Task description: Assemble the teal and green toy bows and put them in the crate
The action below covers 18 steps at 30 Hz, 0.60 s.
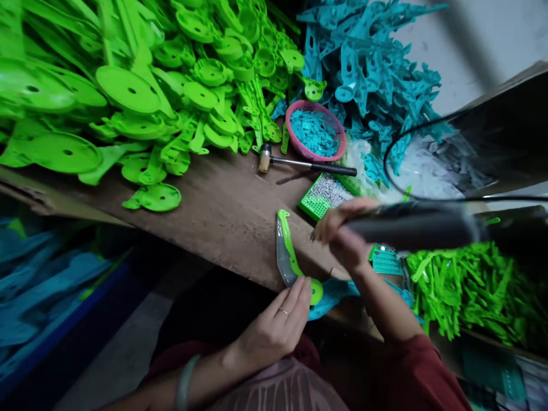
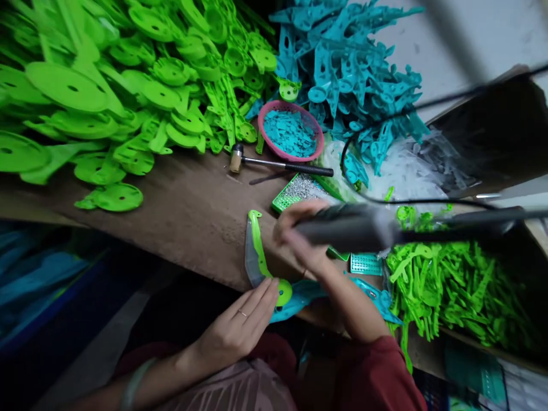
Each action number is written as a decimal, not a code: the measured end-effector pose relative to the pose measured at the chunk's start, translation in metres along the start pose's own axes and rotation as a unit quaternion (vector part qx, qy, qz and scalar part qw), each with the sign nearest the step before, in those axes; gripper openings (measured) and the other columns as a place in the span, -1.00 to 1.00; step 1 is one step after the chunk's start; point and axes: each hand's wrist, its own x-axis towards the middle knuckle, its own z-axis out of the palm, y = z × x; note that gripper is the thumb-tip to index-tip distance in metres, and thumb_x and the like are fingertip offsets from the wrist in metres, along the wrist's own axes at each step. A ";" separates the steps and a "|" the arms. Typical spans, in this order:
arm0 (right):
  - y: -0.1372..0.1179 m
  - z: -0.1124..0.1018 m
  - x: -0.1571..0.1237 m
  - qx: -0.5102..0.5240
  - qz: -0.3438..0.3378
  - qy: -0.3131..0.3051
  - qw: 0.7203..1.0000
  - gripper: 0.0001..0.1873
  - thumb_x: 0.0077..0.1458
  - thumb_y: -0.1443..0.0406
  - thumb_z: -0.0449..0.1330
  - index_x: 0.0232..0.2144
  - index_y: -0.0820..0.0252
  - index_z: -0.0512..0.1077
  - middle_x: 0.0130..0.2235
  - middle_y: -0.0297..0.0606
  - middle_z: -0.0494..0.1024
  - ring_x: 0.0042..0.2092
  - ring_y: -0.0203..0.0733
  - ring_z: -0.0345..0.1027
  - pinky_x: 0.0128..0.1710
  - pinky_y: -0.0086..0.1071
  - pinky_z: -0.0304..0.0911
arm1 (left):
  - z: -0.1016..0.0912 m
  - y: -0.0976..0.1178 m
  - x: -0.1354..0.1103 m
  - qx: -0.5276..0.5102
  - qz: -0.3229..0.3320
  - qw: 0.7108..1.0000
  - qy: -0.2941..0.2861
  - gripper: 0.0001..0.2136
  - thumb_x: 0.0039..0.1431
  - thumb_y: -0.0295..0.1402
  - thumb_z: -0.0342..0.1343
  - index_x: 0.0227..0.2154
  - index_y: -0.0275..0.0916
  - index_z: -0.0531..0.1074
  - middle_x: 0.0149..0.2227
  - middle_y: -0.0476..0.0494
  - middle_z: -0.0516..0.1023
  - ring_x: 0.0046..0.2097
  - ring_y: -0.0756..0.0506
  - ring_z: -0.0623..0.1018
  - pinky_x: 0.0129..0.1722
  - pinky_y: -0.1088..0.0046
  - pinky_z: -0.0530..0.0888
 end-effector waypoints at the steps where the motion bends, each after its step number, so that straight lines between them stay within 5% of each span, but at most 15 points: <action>1: 0.003 -0.004 0.017 0.021 -0.036 0.051 0.998 -0.72 0.02 0.06 0.28 -0.34 0.06 0.34 -0.66 -0.59 0.19 -0.67 -0.35 0.12 -0.62 -0.41 0.24 | 0.000 0.000 0.000 0.005 0.003 1.000 -0.001 -0.63 0.33 -0.52 -0.13 0.04 -0.53 0.47 0.11 -0.38 0.54 0.13 -0.25 0.52 0.07 0.29 0.45; 5: 0.033 -0.012 0.064 0.002 -0.050 0.171 0.984 -0.73 0.03 0.08 0.23 -0.35 0.09 0.30 -0.62 -0.57 0.19 -0.64 -0.37 0.13 -0.57 -0.42 0.23 | 0.003 -0.001 0.001 -0.009 -0.008 1.000 0.005 -0.64 0.34 -0.50 -0.11 0.04 -0.53 0.48 0.12 -0.41 0.52 0.15 -0.26 0.52 0.07 0.27 0.45; 9: 0.056 -0.015 0.067 0.010 -0.040 0.163 0.986 -0.68 -0.01 0.06 0.25 -0.33 0.09 0.29 -0.60 -0.56 0.20 -0.63 -0.36 0.14 -0.56 -0.40 0.24 | 0.005 -0.002 0.000 -0.020 -0.003 1.000 0.003 -0.64 0.33 -0.50 -0.12 0.05 -0.52 0.47 0.15 -0.42 0.50 0.16 -0.26 0.51 0.09 0.27 0.45; 18: 0.065 -0.016 0.061 -0.020 -0.011 0.158 0.987 -0.66 0.01 0.02 0.24 -0.30 0.08 0.29 -0.61 -0.56 0.20 -0.63 -0.36 0.15 -0.55 -0.40 0.26 | 0.004 -0.004 0.002 -0.053 -0.018 0.998 -0.002 -0.64 0.36 -0.51 -0.15 0.05 -0.49 0.48 0.14 -0.37 0.51 0.17 -0.24 0.49 0.09 0.27 0.43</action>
